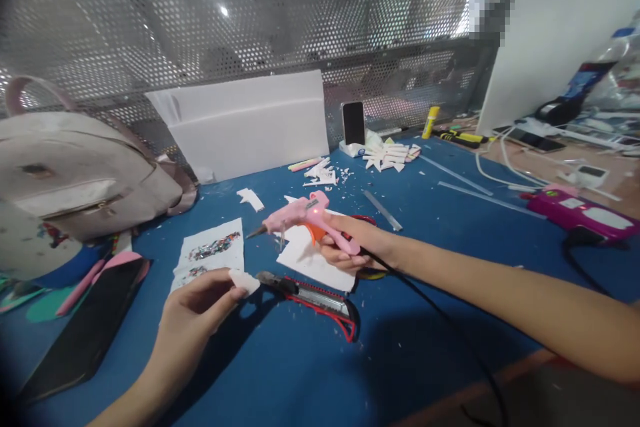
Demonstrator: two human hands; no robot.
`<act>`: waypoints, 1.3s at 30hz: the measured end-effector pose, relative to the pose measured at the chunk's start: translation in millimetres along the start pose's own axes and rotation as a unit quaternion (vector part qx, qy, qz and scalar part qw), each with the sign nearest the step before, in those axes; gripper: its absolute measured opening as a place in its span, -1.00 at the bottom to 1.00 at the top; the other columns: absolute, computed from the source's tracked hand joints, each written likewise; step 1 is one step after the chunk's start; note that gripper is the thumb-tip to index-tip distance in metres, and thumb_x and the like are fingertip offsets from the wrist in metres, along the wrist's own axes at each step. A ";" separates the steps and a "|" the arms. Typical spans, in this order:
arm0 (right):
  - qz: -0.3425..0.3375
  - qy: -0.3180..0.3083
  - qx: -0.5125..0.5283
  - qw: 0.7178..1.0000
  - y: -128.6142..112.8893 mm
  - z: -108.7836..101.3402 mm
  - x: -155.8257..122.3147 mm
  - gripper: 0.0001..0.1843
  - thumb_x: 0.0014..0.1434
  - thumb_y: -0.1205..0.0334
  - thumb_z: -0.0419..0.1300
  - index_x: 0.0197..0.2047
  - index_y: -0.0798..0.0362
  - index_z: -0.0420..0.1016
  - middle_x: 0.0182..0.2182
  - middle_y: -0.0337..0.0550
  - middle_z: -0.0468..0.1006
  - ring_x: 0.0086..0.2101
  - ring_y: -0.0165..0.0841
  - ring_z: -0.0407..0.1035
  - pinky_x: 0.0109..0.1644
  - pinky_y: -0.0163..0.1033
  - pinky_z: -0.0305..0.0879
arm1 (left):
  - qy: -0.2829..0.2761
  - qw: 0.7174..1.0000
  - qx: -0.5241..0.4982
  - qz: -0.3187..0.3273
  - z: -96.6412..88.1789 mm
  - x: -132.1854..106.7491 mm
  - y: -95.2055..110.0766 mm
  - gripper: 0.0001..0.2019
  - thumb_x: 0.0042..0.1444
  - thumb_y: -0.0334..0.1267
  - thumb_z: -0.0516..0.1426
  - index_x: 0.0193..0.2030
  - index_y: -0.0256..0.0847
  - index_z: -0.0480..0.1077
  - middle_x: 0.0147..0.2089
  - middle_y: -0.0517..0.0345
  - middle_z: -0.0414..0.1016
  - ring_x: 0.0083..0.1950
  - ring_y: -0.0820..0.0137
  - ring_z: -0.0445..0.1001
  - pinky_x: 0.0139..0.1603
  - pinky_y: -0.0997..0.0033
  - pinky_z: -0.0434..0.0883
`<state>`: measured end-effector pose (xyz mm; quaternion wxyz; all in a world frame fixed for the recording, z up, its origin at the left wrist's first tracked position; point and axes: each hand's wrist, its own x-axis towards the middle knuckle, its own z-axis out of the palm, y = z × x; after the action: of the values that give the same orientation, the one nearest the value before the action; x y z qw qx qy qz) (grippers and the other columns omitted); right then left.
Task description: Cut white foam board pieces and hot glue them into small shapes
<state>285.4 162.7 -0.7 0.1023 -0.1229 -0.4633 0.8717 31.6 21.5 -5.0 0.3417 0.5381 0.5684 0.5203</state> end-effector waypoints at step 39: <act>0.128 -0.031 -0.071 0.989 4.6 11.9 -4.2 -0.29 0.25 -0.33 -0.09 -0.65 0.09 0.18 -0.85 -0.45 0.00 -0.86 -0.63 -0.20 -0.84 -0.49 -0.26 | -0.035 0.998 -0.056 -0.012 4.4 -5.0 2.5 -0.96 -0.01 -0.33 0.31 -0.40 -0.10 0.58 -0.43 0.25 0.58 -0.39 0.49 0.46 -0.33 0.56 0.37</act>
<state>285.4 149.6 2.4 -0.0333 -0.1607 -0.5073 0.8460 37.4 17.4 -4.4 0.3976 0.5287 0.5325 0.5281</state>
